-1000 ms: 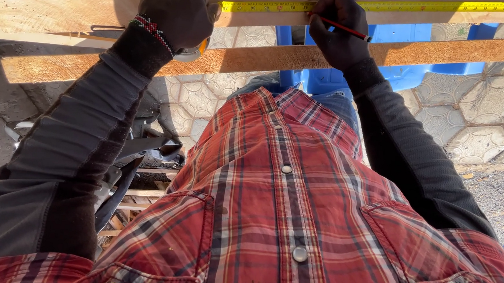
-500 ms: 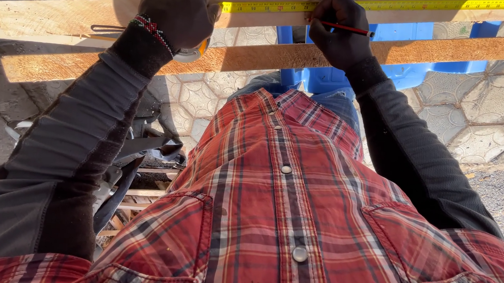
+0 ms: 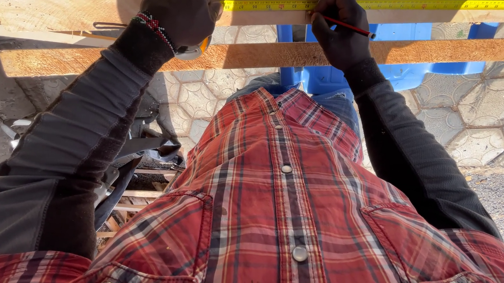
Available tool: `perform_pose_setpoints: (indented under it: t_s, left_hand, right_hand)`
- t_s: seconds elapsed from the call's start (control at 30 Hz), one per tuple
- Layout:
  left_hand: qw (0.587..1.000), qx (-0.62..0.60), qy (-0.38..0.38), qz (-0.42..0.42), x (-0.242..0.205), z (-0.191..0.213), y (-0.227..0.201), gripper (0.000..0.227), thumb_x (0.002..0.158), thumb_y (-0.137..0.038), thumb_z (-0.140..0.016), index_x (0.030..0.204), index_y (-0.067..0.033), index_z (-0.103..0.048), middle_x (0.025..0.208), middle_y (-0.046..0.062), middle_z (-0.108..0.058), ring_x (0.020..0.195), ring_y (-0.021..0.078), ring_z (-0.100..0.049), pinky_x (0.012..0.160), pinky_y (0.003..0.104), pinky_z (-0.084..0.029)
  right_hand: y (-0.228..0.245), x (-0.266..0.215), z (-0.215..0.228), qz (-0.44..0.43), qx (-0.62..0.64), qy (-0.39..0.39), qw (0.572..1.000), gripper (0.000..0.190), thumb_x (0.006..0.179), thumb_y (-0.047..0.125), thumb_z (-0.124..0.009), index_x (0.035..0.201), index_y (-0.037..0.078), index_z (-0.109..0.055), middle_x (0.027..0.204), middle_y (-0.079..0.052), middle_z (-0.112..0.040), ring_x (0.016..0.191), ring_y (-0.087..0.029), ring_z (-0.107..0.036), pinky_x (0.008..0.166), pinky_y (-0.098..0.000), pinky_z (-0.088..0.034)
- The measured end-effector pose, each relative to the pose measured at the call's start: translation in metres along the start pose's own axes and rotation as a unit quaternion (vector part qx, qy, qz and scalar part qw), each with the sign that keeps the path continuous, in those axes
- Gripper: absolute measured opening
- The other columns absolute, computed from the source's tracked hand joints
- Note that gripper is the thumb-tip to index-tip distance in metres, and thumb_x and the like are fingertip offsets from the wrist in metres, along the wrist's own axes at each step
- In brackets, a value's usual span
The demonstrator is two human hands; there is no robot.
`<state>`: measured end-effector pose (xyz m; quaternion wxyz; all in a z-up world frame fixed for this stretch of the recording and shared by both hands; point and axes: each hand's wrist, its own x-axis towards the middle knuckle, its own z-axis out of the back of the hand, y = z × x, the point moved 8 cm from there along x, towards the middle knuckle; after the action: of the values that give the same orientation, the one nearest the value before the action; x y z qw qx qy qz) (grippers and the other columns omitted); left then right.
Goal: Measuring and marking wooden planks and a sofa frame for cutting or assembly using a tape measure and pencil.
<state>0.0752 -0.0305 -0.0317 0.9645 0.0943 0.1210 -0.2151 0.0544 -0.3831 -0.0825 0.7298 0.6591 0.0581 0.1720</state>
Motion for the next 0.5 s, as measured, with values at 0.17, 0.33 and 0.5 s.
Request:
perform_pose_setpoints:
  t_s: [0.17,0.33,0.5]
  left_hand:
    - [0.999,0.029,-0.035,-0.029,-0.005,0.003,-0.004,0.053,0.125,-0.060,-0.082,0.093,-0.0181,-0.086,0.080,0.007,-0.083,0.068,0.0323,-0.083,0.052,0.049,-0.064]
    - [0.997,0.057,-0.057,-0.018,-0.001,0.003,-0.005,0.055,0.121,-0.066,-0.083,0.089,-0.0219,-0.083,0.070,0.005,-0.077,0.058,0.0311,-0.078,0.047,0.050,-0.060]
    - [1.000,0.029,0.008,0.006,0.005,-0.008,-0.005,0.058,0.124,-0.065,-0.078,0.094,-0.0163,-0.081,0.076,0.011,-0.080,0.062,0.0377,-0.080,0.052,0.057,-0.062]
  right_hand:
    - [-0.003,0.000,-0.003,-0.012,0.008,0.025,1.000,0.014,0.114,-0.008,-0.072,0.111,0.003,-0.064,0.100,-0.011,-0.072,0.083,-0.021,-0.063,0.076,-0.0378,-0.053]
    - [-0.004,0.000,0.000,-0.013,-0.008,0.019,1.000,0.011,0.115,-0.006,-0.073,0.113,0.003,-0.066,0.099,-0.011,-0.072,0.080,-0.019,-0.059,0.072,-0.0377,-0.050]
    - [-0.010,-0.002,0.002,-0.037,0.013,0.016,0.999,0.012,0.118,-0.004,-0.070,0.112,0.004,-0.063,0.098,-0.009,-0.068,0.080,-0.018,-0.056,0.074,-0.0368,-0.050]
